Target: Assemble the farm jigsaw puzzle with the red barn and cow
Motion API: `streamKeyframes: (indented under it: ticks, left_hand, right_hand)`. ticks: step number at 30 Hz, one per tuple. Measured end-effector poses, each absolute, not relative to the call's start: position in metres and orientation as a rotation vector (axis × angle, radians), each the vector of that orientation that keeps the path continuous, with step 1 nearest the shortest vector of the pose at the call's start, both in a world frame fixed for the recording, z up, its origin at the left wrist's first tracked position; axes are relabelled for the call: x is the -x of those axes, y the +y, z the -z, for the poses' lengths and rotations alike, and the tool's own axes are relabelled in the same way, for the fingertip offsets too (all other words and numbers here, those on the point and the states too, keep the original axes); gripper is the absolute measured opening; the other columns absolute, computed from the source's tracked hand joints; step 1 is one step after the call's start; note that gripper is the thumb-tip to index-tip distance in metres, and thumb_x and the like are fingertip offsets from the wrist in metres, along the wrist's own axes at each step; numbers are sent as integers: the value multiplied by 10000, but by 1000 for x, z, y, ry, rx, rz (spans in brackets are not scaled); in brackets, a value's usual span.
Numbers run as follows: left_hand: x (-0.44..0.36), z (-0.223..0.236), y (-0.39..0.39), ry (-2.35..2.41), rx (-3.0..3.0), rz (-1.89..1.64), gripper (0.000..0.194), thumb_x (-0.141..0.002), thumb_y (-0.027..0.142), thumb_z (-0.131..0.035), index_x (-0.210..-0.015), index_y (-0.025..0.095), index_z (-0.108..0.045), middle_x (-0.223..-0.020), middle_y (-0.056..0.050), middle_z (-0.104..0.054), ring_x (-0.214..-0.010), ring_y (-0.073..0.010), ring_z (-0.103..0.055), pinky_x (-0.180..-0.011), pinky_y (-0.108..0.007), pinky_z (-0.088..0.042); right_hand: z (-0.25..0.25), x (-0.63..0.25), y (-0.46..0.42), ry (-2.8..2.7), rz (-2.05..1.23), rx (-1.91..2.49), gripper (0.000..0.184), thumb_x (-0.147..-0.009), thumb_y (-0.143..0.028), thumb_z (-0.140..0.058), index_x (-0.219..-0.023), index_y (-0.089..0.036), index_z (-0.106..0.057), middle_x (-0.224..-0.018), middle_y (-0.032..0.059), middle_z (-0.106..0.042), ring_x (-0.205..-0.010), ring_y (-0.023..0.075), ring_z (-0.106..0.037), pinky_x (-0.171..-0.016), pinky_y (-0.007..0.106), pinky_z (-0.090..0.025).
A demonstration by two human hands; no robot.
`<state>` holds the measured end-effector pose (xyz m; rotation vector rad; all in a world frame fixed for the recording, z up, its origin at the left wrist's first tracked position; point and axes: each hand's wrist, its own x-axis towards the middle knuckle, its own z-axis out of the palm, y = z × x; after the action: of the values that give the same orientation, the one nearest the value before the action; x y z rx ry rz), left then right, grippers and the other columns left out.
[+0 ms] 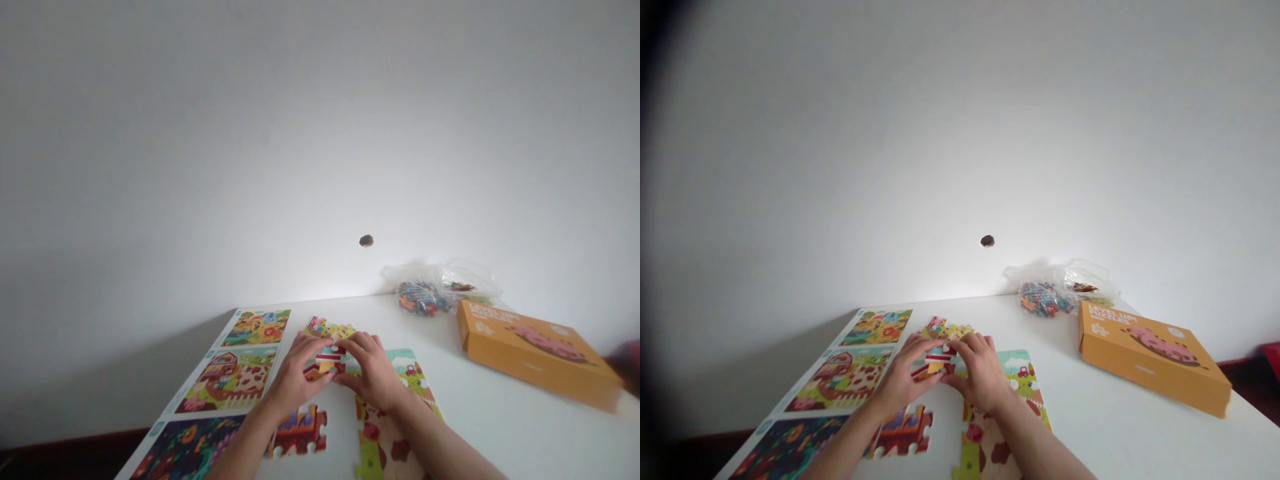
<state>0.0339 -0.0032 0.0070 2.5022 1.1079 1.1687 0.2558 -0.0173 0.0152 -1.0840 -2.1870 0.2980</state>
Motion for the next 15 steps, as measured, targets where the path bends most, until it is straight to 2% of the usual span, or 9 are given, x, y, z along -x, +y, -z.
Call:
streamKeyframes:
  ticks: [11, 15]
  left_hand:
    - [-32, -6, -3, 1170, -2455, -1243, 552, -758, 167, -733, -1274, 268, -567, -1125, -61, -652, -1067, -232, -595, -923, -400, -532]
    - [-30, -1, 0, 1185, -2430, -1244, 448, -772, 193, -739, -1187, 249, -579, -1108, -64, -635, -1050, -230, -587, -915, -399, -523]
  right_hand:
    - [-15, -256, -18, -2129, -257, 1094, 503, -835, -403, -745, -1279, -254, -562, -1104, 65, -619, -1017, 243, -548, -888, 382, -397]
    - [-15, -256, -18, -2099, -243, 1094, 488, -822, -392, -760, -1249, -242, -578, -1090, 70, -618, -1007, 246, -551, -882, 385, -401]
